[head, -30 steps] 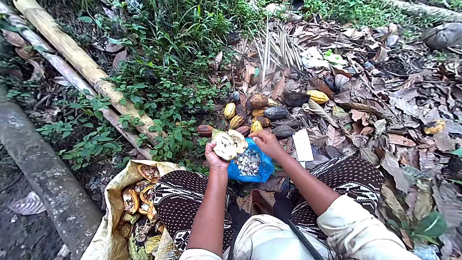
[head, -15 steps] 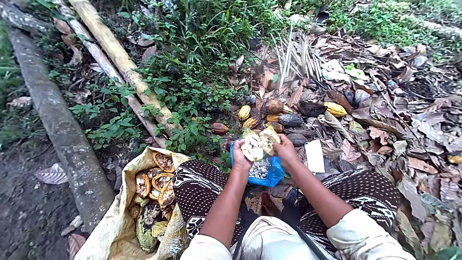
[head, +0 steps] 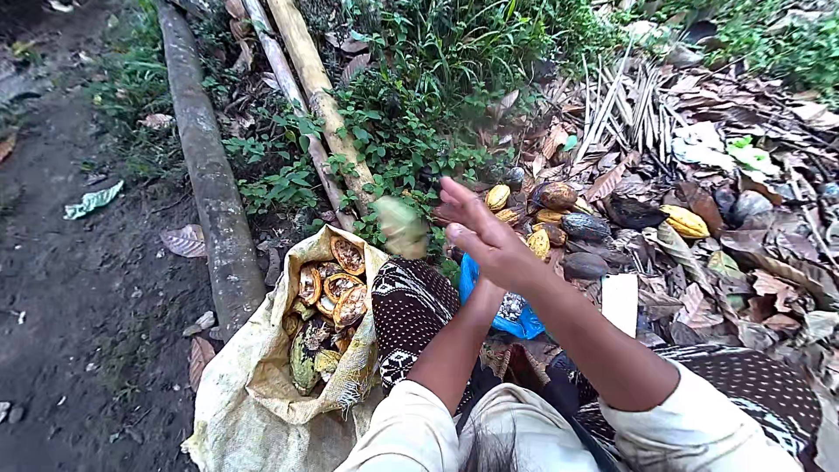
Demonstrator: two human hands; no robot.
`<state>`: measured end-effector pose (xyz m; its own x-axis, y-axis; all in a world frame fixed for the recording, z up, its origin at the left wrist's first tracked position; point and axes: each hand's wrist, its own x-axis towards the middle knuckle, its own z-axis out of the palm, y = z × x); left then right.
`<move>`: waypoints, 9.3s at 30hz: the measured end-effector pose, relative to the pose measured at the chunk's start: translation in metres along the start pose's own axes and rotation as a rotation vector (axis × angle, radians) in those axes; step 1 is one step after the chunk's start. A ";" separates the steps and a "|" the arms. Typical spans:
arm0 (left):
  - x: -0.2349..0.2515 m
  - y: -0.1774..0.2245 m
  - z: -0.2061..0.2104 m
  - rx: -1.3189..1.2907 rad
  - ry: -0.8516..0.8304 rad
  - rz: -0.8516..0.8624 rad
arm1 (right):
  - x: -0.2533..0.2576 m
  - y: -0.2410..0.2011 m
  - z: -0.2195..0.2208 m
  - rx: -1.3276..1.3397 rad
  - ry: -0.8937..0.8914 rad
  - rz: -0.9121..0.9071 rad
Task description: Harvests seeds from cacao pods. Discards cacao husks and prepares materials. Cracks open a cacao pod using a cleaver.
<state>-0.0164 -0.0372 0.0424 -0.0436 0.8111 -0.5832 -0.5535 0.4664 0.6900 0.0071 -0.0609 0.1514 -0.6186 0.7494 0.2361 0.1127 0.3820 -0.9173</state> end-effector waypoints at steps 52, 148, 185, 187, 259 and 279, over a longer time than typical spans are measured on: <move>0.056 -0.047 -0.004 0.009 -0.152 0.207 | -0.095 0.182 -0.071 0.784 0.777 0.527; 0.061 -0.080 -0.003 0.486 0.120 0.460 | -0.093 0.193 -0.042 -0.239 0.239 0.648; 0.061 -0.071 -0.002 0.256 0.045 0.415 | -0.095 0.187 -0.053 0.112 0.310 0.700; 0.058 -0.072 -0.001 0.272 0.041 0.451 | -0.095 0.190 -0.050 0.138 0.340 0.693; 0.062 -0.085 -0.012 0.733 -0.079 0.866 | -0.083 0.174 -0.041 1.065 0.852 0.804; 0.071 -0.082 -0.022 1.002 -0.126 1.371 | -0.088 0.161 -0.048 1.275 0.777 0.842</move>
<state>0.0075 -0.0263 -0.0653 0.0808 0.7754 0.6262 0.5353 -0.5637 0.6290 0.1164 -0.0393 -0.0015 -0.1803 0.7163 -0.6741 -0.6978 -0.5762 -0.4256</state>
